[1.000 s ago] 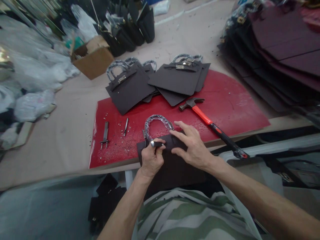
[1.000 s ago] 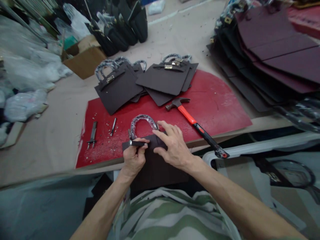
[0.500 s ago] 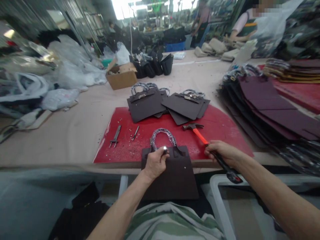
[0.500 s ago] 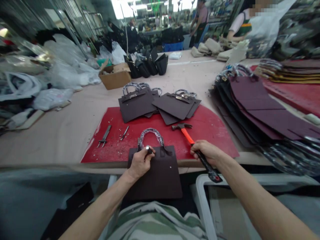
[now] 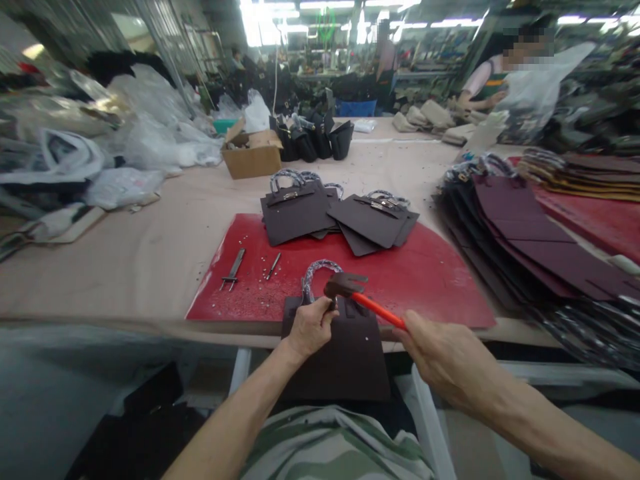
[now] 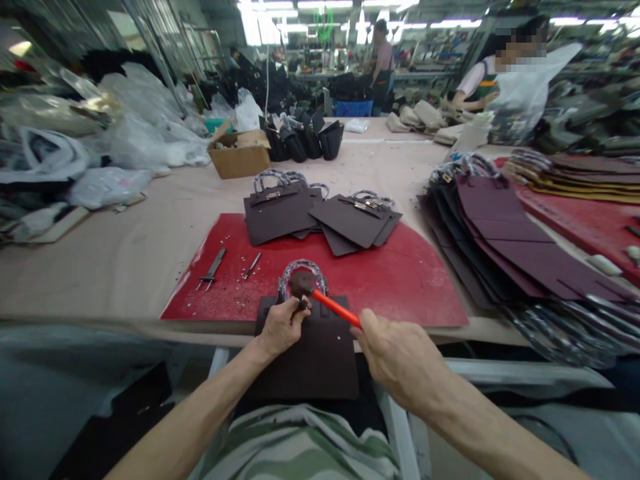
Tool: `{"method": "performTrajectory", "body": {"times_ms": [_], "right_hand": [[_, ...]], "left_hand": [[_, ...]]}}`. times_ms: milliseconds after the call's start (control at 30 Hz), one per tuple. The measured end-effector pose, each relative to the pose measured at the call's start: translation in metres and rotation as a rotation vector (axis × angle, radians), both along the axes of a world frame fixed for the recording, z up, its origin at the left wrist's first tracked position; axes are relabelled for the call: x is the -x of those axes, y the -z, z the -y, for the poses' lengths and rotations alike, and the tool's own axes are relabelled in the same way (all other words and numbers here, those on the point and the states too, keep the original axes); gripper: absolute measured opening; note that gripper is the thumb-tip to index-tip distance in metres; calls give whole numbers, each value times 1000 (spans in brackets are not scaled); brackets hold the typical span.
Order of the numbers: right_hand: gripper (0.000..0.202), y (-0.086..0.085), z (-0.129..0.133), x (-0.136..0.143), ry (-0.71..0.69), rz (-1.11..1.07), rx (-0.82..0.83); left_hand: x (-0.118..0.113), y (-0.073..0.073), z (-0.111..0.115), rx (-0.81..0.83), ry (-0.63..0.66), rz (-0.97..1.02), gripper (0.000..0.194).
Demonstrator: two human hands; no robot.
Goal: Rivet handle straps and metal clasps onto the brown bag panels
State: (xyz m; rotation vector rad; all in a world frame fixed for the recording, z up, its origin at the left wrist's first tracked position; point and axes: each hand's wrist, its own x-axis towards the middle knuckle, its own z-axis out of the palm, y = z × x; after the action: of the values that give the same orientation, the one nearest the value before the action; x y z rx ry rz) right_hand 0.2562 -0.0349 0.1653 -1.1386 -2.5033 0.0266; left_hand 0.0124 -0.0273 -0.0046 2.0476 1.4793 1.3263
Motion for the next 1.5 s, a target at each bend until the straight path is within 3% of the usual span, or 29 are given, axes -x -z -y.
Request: {"method": "performTrajectory", "body": {"times_ms": [67, 200, 300, 400, 567, 667, 767, 833, 900, 967, 1033, 1167, 1233, 1300, 1367, 1500], "right_hand": [[27, -6, 3, 0, -16, 25, -27], [26, -12, 11, 4, 178, -226, -217], [27, -3, 12, 2, 100, -72, -25], [29, 9, 2, -9, 133, 20, 303], [38, 44, -38, -23, 403, -198, 671], [36, 73, -62, -24, 532, -129, 685], [26, 90, -71, -16, 575, -65, 516], [29, 94, -68, -2, 500, -30, 303], [39, 98, -61, 18, 296, -46, 134], [47, 106, -53, 39, 68, -100, 118], [51, 118, -49, 56, -73, -127, 178], [59, 138, -50, 67, -118, -126, 246], [61, 141, -52, 65, -118, -127, 261], [62, 141, -53, 63, -108, -125, 265], [63, 140, -53, 63, -97, -131, 263], [62, 140, -53, 65, -85, -149, 249]], "left_hand": [[0, 0, 0, 2, 1, -4, 9], [1, 1, 0, 15, -3, -13, 11], [2, 0, 1, 18, -1, -18, 10], [2, -2, 1, 21, 5, -3, 11], [2, -4, 1, 3, 24, 26, 12], [3, -4, 1, 16, 26, 43, 12], [5, -6, 2, 38, 37, 41, 13], [6, -8, 2, 53, 39, 37, 13], [7, -9, 2, 66, 37, 32, 13], [6, -9, 3, 77, 40, 31, 13], [4, -9, 4, 102, 47, 52, 13], [6, -17, 7, 219, -38, 303, 12], [20, -28, 7, 242, -157, 485, 18], [45, -41, 5, 237, -290, 527, 22], [79, -52, 2, 266, -414, 373, 23], [138, -62, -10, 430, -617, -171, 20]]}}
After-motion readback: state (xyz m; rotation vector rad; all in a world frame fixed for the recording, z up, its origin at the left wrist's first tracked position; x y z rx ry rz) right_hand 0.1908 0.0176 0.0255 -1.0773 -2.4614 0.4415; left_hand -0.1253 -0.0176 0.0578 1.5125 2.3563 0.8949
